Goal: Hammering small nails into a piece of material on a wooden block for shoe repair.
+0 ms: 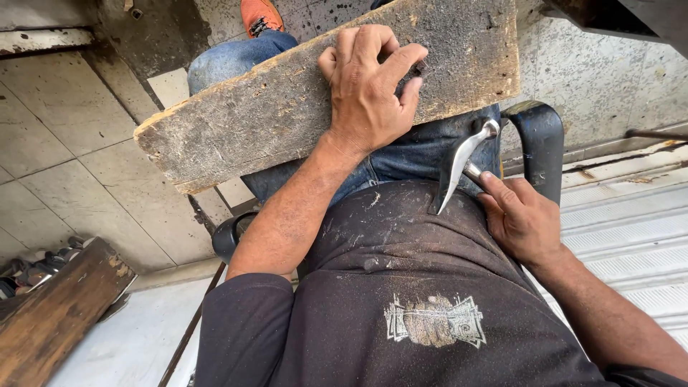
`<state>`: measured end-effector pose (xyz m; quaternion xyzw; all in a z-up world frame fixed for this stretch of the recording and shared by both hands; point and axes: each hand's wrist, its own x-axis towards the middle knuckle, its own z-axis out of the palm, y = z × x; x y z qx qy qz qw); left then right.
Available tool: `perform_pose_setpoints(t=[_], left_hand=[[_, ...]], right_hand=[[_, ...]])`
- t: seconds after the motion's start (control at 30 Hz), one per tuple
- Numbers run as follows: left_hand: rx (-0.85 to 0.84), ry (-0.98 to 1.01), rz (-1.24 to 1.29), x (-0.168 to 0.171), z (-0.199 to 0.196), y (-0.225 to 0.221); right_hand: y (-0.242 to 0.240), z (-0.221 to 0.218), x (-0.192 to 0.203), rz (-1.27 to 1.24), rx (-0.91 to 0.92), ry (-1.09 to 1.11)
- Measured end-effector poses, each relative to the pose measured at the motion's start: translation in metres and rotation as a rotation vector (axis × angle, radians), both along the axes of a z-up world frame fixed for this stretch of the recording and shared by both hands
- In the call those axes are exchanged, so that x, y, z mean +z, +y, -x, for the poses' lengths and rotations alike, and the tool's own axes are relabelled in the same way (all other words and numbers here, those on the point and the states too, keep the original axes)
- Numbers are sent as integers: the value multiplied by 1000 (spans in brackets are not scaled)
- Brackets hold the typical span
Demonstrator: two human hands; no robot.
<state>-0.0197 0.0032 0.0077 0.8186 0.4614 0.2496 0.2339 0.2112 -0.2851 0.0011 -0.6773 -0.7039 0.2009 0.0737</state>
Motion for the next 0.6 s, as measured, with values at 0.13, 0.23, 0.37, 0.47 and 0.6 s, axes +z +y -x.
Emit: perform_pose_setpoints(t=[0.13, 0.23, 0.37, 0.47, 0.6], left_hand=[[-4, -1, -36, 0, -1, 1], [-1, -15, -46, 0, -3, 2], [6, 0, -29, -1, -4, 2], [6, 4, -17, -1, -3, 1], [7, 12, -27, -1, -4, 1]], right_hand=[[-1, 1, -1, 3, -22, -13], [-2, 1, -3, 15, -18, -22], [-4, 1, -5, 23, -34, -4], [-4, 3, -4, 36, -46, 3], [-1, 4, -4, 28, -47, 18]])
